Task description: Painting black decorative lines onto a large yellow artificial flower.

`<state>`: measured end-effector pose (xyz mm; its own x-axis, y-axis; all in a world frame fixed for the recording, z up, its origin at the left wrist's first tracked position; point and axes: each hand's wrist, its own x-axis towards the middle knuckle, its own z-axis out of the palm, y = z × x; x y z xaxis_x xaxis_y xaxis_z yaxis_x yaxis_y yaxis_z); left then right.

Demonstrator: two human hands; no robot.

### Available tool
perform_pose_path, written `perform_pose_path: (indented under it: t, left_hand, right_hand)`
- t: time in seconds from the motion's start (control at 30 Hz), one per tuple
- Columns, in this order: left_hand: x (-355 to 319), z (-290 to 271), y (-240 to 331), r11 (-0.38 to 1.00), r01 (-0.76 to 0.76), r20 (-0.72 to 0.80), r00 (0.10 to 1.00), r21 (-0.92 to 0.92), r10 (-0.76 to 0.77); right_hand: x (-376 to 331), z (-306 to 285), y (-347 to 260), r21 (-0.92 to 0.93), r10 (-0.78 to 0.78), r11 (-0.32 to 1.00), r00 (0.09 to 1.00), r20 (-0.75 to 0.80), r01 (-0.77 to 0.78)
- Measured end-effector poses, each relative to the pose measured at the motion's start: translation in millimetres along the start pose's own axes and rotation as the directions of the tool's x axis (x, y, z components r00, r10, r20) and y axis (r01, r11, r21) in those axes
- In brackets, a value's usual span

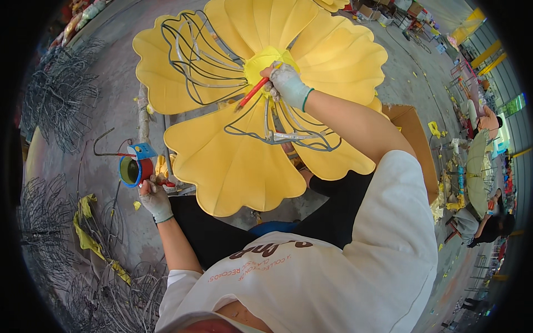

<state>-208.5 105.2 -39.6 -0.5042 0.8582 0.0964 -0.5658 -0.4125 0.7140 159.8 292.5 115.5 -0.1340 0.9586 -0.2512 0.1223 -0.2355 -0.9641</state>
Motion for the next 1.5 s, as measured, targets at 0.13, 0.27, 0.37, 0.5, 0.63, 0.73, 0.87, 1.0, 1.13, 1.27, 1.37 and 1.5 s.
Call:
perform_pose_path:
  t: [0.13, 0.27, 0.37, 0.5, 0.63, 0.73, 0.87, 1.0, 1.13, 1.27, 1.37, 1.5]
  left_hand:
    - [-4, 18, 11, 0.961, 0.120, -0.069, 0.988, -0.251, -0.141]
    - [-3, 28, 18, 0.434, 0.193, -0.066, 0.856, -0.880, -0.513]
    - [-2, 25, 19, 0.433, 0.167, -0.088, 0.855, -0.886, -0.511]
    - [5, -3, 4, 0.842, 0.175, -0.101, 0.960, -0.511, -0.261]
    - [5, -14, -5, 1.000, 0.018, 0.019, 1.000, -0.002, -0.018]
    - [1, 0, -1, 1.000, -0.003, 0.017, 1.000, 0.001, 0.003]
    - [2, -13, -7, 1.000, -0.002, -0.005, 1.000, 0.010, 0.002]
    - [11, -31, -10, 1.000, -0.024, -0.009, 1.000, 0.007, 0.024]
    - [1, -21, -6, 1.000, -0.007, -0.021, 1.000, -0.006, 0.007]
    - [-3, 12, 4, 0.998, 0.041, -0.087, 0.995, -0.044, -0.045]
    - [-2, -4, 0, 1.000, -0.007, -0.076, 0.997, 0.010, 0.007]
    - [-2, -8, -4, 0.999, -0.027, -0.074, 0.997, 0.030, 0.029]
  right_hand:
    - [-4, -3, 0, 0.051, -0.050, 0.998, 0.997, 0.051, 0.047]
    - [0, -2, 4, -0.144, -0.186, 0.972, 0.982, -0.006, 0.184]
    - [-9, 12, 2, -0.013, -0.001, 1.000, 0.997, 0.083, 0.002]
    - [17, -10, 24, -0.117, 0.025, 0.993, 1.000, -0.003, -0.025]
    - [35, -31, 41, -0.429, -0.177, 0.894, 0.982, -0.066, 0.132]
    - [27, -40, 44, -0.755, -0.543, 0.442, 0.814, 0.205, 0.484]
    - [12, -44, 67, -0.692, -0.616, -0.018, 0.538, 0.576, 0.722]
    - [-8, -38, 37, -0.522, -0.517, 0.501, 0.722, 0.459, 0.690]
    - [-24, -27, 20, -0.247, -0.175, 0.934, 0.934, 0.312, 0.257]
    - [-19, -2, 4, -0.180, 0.016, 0.982, 0.925, 0.379, 0.057]
    - [-30, 16, -48, -0.204, 0.080, 0.979, 0.898, 0.432, 0.011]
    - [-28, 32, -60, -0.277, 0.027, 0.954, 0.888, 0.460, 0.114]
